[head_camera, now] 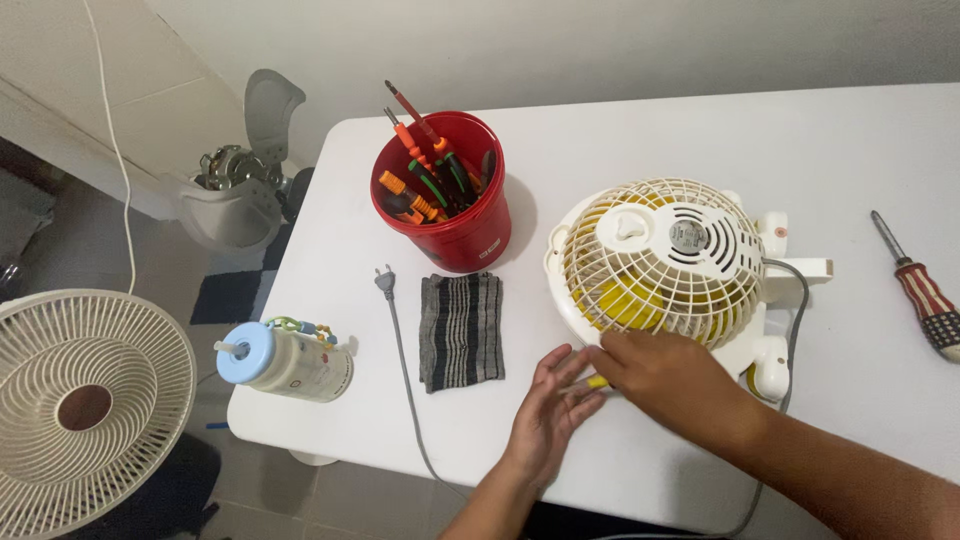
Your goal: The person assembles a small Minion-themed desk fan by hand-tightening the central hub nut, then flips the unit and uses a screwdriver to secure the base screws. The fan remains on the table with its power cord visible.
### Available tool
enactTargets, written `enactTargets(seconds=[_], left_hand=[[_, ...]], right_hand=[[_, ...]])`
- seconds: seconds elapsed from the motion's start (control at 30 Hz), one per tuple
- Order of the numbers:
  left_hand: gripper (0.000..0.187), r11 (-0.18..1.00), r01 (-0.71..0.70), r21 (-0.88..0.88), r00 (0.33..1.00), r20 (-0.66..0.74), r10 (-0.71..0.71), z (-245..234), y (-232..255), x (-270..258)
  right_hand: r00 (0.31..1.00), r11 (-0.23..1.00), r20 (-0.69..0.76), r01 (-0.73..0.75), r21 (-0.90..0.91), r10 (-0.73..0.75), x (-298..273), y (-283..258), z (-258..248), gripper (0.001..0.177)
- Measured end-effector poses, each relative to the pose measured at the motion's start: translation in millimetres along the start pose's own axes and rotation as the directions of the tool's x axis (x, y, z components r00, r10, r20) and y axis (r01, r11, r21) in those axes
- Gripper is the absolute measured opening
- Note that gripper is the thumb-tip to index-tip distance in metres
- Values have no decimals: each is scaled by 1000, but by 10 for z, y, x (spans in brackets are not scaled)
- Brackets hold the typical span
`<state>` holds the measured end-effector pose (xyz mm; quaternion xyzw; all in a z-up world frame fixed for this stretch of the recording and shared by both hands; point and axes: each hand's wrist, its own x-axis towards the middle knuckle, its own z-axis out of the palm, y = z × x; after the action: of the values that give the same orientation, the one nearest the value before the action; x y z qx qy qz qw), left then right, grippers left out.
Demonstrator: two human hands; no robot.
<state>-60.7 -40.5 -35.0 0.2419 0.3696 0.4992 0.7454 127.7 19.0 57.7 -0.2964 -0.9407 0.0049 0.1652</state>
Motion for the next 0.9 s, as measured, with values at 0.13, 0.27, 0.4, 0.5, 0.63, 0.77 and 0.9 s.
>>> enactTargets(seconds=[0.13, 0.27, 0.4, 0.5, 0.63, 0.77, 0.9], left_hand=[[67, 964, -161, 212, 985, -18, 169, 6, 222, -6], [57, 597, -427, 679, 878, 155, 452, 69, 407, -70], [45, -265, -722, 639, 538, 759, 367, 189, 456, 41], [26, -566, -762, 316, 306, 945, 115, 333, 317, 265], [21, -830, -547, 111, 153, 988, 32, 443, 179, 630], [19, -873, -481, 78, 115, 993, 25, 458, 48, 816], [21, -828, -542, 142, 105, 989, 101, 483, -46, 918]], right_hand=[[984, 951, 32, -175, 256, 173, -310, 131, -34, 39], [821, 674, 351, -571, 469, 451, -842, 510, 50, 49], [797, 505, 234, -548, 667, 557, -1279, 869, 221, 46], [743, 429, 145, -522, 737, 653, -1459, 1049, 302, 46], [633, 269, 85, -441, 857, 769, -1487, 1120, 431, 42], [609, 332, 0, -433, 838, 793, -1539, 1144, 521, 40], [615, 366, -124, -285, 886, 779, -1585, 1216, 568, 39]])
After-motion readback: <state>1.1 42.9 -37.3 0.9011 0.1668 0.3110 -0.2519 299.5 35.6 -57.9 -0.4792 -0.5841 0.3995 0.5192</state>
